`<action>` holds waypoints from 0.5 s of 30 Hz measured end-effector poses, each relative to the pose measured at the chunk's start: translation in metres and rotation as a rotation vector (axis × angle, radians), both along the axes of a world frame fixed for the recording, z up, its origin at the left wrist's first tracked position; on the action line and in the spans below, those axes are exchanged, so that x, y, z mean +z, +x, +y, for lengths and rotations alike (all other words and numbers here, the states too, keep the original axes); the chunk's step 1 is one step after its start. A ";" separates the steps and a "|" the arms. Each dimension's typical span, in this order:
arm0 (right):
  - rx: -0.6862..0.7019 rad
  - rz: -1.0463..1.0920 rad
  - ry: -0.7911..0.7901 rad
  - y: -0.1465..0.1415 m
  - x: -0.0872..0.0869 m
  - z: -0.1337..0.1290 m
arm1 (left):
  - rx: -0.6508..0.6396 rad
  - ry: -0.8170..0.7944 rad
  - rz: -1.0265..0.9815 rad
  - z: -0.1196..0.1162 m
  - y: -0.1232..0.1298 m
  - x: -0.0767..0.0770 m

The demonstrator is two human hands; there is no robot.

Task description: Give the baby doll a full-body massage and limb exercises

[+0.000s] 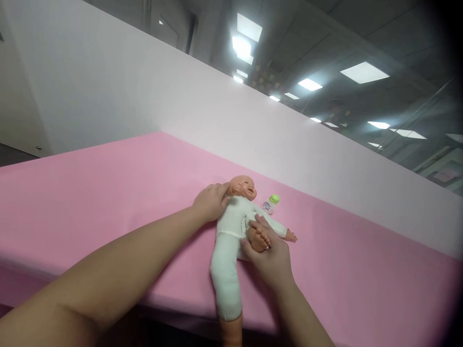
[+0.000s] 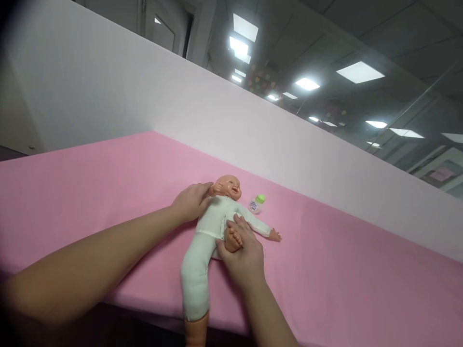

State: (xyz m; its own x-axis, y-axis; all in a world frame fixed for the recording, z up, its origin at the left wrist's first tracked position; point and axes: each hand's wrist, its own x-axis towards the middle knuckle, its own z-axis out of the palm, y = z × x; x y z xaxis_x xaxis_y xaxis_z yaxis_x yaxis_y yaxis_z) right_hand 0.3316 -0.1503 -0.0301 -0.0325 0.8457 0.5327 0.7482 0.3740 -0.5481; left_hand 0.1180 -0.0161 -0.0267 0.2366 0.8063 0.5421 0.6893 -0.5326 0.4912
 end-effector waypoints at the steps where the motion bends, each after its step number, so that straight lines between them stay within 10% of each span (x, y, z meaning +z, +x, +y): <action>1: -0.004 -0.019 0.025 0.000 0.000 -0.007 | 0.020 -0.061 -0.084 0.002 -0.004 0.001; 8: -0.031 -0.103 0.192 0.018 0.004 -0.080 | 0.261 -0.511 -0.700 0.033 -0.031 -0.006; 15: 0.064 -0.283 0.282 0.040 -0.032 -0.142 | 0.235 -0.575 -0.754 0.037 -0.033 -0.008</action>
State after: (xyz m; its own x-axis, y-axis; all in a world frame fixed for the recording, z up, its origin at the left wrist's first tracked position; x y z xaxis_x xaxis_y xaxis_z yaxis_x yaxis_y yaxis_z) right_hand 0.3717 -0.2922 -0.0619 -0.2591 0.6588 0.7063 0.8252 0.5310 -0.1926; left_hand 0.0854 0.0210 -0.0350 -0.2116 0.9773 -0.0054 0.1456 0.0370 0.9886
